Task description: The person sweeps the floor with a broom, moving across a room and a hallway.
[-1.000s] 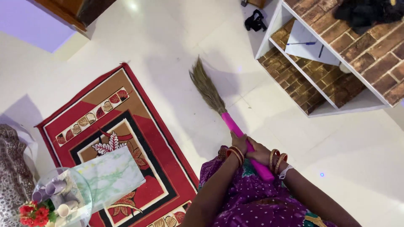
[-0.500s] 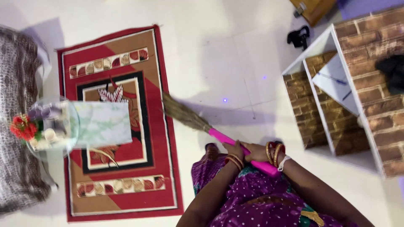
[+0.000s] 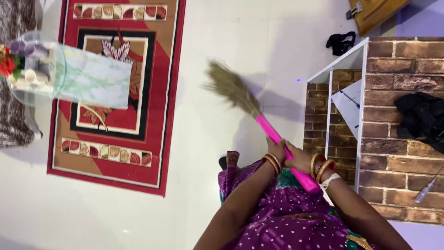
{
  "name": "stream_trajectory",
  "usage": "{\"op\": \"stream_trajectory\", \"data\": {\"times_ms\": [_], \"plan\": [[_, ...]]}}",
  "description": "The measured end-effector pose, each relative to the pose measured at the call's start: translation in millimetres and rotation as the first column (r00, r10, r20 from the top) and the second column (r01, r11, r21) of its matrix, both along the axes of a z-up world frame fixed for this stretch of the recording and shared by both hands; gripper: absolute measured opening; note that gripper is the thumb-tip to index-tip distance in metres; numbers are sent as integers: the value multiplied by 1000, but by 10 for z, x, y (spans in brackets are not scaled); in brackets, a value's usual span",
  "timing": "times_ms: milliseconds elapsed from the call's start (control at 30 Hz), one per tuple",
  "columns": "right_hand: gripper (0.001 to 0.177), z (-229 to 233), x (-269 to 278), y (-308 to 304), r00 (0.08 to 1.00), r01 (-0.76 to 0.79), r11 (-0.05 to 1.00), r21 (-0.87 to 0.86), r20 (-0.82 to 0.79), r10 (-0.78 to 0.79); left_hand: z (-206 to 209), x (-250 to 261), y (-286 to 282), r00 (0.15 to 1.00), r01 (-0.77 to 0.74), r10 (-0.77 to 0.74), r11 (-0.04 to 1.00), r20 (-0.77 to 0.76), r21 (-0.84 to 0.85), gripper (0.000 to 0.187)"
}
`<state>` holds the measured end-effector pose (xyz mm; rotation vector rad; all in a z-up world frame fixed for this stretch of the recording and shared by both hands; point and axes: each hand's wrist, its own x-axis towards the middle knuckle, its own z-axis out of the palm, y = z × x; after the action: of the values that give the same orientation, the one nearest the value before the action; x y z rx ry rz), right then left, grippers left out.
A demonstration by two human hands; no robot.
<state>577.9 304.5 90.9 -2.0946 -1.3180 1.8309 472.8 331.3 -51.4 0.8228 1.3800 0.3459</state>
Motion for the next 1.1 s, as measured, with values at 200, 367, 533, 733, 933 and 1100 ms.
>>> {"op": "stream_trajectory", "data": {"times_ms": [200, 367, 533, 733, 933, 1100], "plan": [[109, 382, 25, 189, 981, -178, 981, -74, 63, 182, 574, 3, 125, 955, -271, 270, 963, 127, -7, 79], [106, 732, 0, 353, 909, -412, 892, -187, -21, 416, 619, -144, -123, 883, -464, 469, 879, 17, -108, 82], [105, 367, 186, 270, 852, -509, 847, -152, -230, 470, 137, -184, -480, 890, -413, 315, 864, -329, -288, 96], [105, -46, 767, -158, 897, -383, 917, -113, -282, 340, -142, 401, -630, 985, -102, 34, 903, -168, -418, 85], [112, 464, 1103, 22, 995, -87, 909, -407, -88, 56, 117, 1059, -396, 983, -130, 168, 920, 71, -370, 65], [113, 403, 1190, 472, 961, -96, 956, -279, 225, 162, 102, 1406, 330, 959, -106, 159, 968, 233, -226, 48]]}}
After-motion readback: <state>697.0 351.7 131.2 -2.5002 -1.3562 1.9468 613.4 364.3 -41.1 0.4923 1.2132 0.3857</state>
